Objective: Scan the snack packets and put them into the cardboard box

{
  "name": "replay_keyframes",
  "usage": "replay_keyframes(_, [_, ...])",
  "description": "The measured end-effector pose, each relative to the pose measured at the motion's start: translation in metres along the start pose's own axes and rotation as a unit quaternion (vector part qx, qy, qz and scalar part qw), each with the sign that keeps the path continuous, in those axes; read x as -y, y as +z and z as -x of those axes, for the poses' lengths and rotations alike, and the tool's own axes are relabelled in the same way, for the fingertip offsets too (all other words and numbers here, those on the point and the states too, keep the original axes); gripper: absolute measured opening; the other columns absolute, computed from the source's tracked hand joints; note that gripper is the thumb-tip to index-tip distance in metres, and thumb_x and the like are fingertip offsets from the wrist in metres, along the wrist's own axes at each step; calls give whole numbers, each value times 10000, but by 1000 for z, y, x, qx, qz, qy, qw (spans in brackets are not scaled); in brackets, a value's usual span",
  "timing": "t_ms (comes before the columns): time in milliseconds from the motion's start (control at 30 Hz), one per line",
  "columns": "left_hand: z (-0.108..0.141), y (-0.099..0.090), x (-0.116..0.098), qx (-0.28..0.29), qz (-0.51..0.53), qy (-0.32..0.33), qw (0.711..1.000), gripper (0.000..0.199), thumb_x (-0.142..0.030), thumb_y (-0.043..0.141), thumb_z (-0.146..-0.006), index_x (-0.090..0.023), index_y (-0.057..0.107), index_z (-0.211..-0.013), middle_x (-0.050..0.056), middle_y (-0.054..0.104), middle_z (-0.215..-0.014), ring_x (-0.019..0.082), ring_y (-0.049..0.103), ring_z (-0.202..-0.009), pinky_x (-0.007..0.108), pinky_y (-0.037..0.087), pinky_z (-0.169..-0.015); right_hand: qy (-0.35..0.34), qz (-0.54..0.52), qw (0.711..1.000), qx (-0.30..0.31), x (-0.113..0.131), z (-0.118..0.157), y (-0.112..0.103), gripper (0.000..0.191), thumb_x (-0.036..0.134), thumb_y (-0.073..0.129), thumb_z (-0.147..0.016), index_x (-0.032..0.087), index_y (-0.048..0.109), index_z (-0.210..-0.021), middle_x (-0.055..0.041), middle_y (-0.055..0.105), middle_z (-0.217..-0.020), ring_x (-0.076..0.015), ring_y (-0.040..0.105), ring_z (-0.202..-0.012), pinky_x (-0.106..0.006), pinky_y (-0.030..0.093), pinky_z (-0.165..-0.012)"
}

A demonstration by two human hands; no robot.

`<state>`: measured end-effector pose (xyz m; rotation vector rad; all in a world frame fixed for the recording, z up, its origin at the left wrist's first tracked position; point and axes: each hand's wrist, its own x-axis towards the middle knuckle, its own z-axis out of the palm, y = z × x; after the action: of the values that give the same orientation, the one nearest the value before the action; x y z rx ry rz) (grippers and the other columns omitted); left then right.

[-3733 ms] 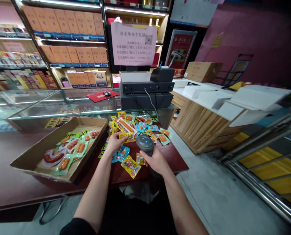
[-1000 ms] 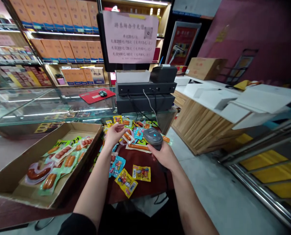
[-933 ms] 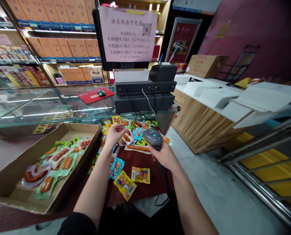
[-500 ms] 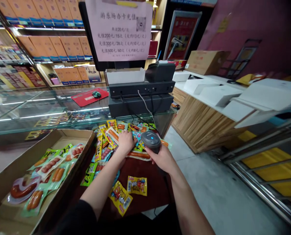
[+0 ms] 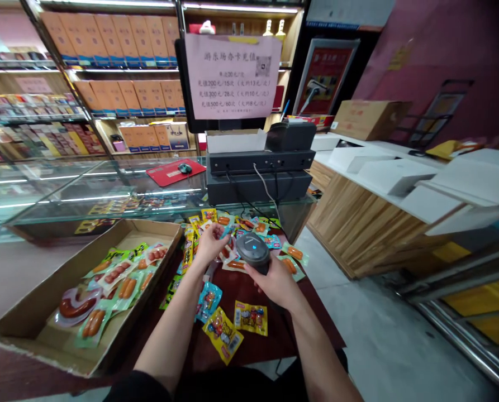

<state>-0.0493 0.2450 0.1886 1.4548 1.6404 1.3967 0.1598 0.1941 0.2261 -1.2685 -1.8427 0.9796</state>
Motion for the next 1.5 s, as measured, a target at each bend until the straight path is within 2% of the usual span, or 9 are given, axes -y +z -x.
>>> replay_keyframes(167, [20,-58,-14,-14,120,-46,992,345,-355,776,-670,-160,680,-938,37,723,-865,156,650,-749,260,498,-705,-52,-5,998,28,30,1,20,346,403,666,-780,198,686,-1058,-69,734,-815,-254,703,-793,-334,536,-659])
replay_keyframes(333, [28,-87,-24,-57,251,-70,964,511,-357,860,-583,-150,649,-999,61,748,-883,173,693,-795,315,529,-809,-46,-24,997,48,50,-1,28,360,432,657,-786,172,691,-1033,-72,731,-794,-255,702,-800,-336,537,-670])
replay_keyframes(500, [29,-86,-33,-50,282,-73,955,419,-358,869,-575,-145,638,-852,68,750,-838,176,704,-757,328,539,-799,-45,-35,998,31,53,-2,26,369,459,665,-780,179,690,-1019,-64,725,-758,-252,703,-759,-336,540,-650])
replay_keyframes(733, [24,-70,-42,-22,274,-63,960,420,-368,881,-550,-144,656,-823,50,748,-788,176,702,-722,319,542,-780,-51,-24,998,-11,42,0,17,346,447,663,-787,187,687,-1013,-66,719,-735,-261,708,-780,-337,547,-649])
replay_keyframes(1000, [22,-62,-45,-6,248,-52,967,443,-408,858,-574,-145,641,-856,54,744,-812,179,700,-753,318,546,-774,-47,-22,999,-9,40,3,8,363,433,645,-800,200,675,-1076,-63,718,-735,-276,713,-805,-349,555,-637])
replay_keyframes(1133, [25,-70,-47,-29,240,-40,970,423,-406,850,-587,-159,606,-826,45,737,-807,169,692,-743,312,543,-769,-45,-24,999,4,43,2,11,382,452,651,-795,190,670,-1073,-61,709,-705,-270,713,-763,-343,554,-621])
replay_keyframes(1267, [34,-98,-46,-115,194,-37,974,416,-412,843,-590,-163,588,-804,19,708,-752,143,663,-679,276,528,-702,-27,-46,997,58,47,-4,24,386,488,646,-797,186,661,-1037,-45,690,-648,-240,682,-584,-334,533,-531])
replay_keyframes(1367, [46,-135,-43,-192,150,-37,969,444,-427,848,-567,-153,601,-814,23,700,-751,146,661,-681,274,526,-695,-15,-72,991,112,52,-13,41,376,499,640,-802,186,639,-1009,-27,668,-603,-210,634,-469,-320,505,-461])
replay_keyframes(1500, [71,-187,-43,-287,99,-13,953,427,-399,841,-592,-142,633,-861,47,710,-817,158,680,-746,283,538,-735,-21,-82,984,159,63,-21,60,328,483,641,-803,202,616,-970,-4,632,-539,-196,607,-425,-304,483,-424])
